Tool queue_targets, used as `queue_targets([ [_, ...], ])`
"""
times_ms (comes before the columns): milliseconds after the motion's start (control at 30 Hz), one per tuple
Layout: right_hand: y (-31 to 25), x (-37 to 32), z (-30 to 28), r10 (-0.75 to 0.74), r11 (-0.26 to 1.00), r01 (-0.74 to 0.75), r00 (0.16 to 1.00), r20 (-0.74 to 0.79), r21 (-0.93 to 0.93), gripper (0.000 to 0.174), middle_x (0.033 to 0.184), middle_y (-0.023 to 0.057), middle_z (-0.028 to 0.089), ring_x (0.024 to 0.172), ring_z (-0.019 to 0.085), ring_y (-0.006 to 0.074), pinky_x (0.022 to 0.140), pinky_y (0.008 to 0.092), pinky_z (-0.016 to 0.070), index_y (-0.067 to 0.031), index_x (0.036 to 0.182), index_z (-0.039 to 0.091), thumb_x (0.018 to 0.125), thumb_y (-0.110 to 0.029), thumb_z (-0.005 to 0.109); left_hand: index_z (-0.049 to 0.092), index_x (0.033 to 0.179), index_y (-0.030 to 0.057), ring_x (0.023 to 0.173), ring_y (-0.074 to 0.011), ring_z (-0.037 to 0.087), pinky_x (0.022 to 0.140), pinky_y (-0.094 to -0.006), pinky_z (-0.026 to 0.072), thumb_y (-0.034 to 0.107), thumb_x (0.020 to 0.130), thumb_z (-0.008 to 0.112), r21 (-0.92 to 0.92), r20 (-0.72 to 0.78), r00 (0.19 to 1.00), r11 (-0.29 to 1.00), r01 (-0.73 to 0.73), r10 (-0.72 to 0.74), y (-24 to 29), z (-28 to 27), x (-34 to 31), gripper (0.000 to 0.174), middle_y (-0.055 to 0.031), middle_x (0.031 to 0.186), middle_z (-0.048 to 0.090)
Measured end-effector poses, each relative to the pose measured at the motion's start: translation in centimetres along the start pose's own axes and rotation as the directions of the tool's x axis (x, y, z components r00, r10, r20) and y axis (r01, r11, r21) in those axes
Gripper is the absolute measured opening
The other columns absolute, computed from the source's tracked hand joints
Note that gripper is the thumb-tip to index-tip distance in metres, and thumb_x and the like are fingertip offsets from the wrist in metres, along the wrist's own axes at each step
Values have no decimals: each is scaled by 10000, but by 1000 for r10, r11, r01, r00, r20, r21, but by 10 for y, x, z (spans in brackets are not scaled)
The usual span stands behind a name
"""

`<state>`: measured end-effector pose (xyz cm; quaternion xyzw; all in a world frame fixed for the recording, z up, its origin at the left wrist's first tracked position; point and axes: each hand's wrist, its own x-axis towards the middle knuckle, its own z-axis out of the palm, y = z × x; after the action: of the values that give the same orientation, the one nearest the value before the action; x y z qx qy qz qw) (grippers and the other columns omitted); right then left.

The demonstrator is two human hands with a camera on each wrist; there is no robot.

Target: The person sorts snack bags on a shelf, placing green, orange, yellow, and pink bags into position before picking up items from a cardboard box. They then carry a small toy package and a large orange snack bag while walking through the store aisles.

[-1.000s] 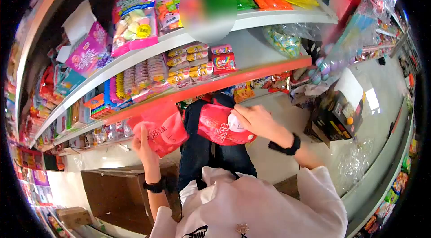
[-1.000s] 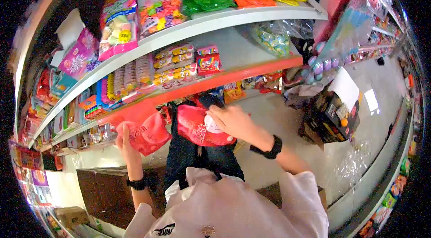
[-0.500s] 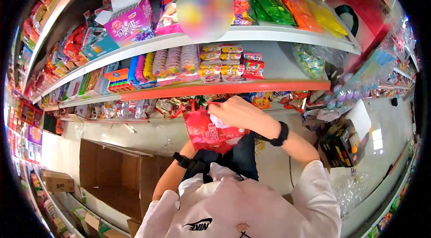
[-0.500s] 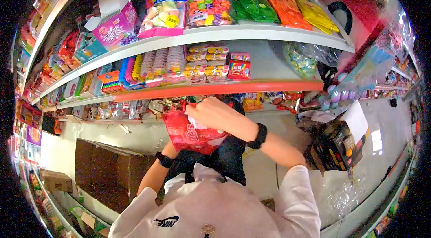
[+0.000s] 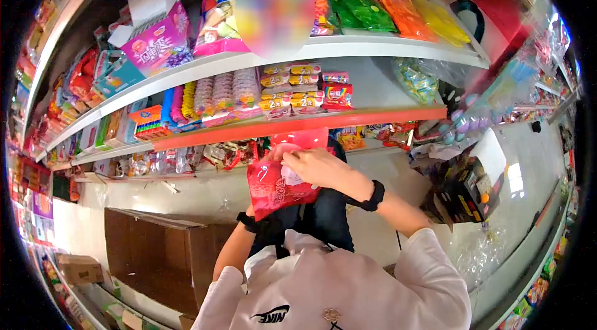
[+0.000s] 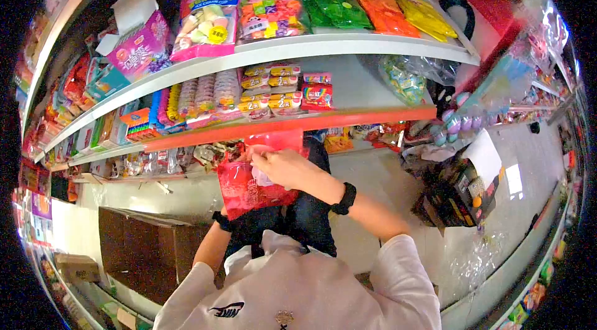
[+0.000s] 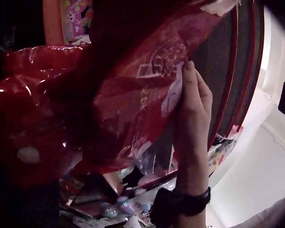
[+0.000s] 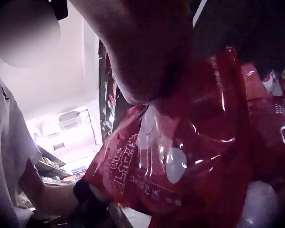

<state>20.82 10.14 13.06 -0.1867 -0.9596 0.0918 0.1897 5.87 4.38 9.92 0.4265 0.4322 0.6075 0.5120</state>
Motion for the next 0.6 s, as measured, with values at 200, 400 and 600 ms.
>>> queue_targets([
  [200,-1,-38,21,155,983,-144,984,-93,117,183,1072,168,525,891,578,260,662,323,519,60,955,525,840,-81,515,594,961,-7,728,-128,581,663,-272,465,288,958,413,-151,-64,998,989,8,-18,-22,-12,22,347,-51,826,625],
  [400,7,-77,73,714,664,-317,536,-449,677,267,1178,200,496,1045,517,288,909,308,392,42,1138,493,919,-95,425,606,968,-8,805,-104,579,724,-246,459,247,938,475,-188,-259,964,982,3,-53,-48,-37,37,288,-34,912,625],
  [600,-7,-93,133,938,340,-393,72,-340,854,361,1208,196,489,1102,485,288,967,309,337,83,1168,488,957,-184,366,589,1001,2,822,-119,597,739,-263,480,243,931,487,-292,-320,946,955,-47,-52,-39,-21,37,271,-40,937,622],
])
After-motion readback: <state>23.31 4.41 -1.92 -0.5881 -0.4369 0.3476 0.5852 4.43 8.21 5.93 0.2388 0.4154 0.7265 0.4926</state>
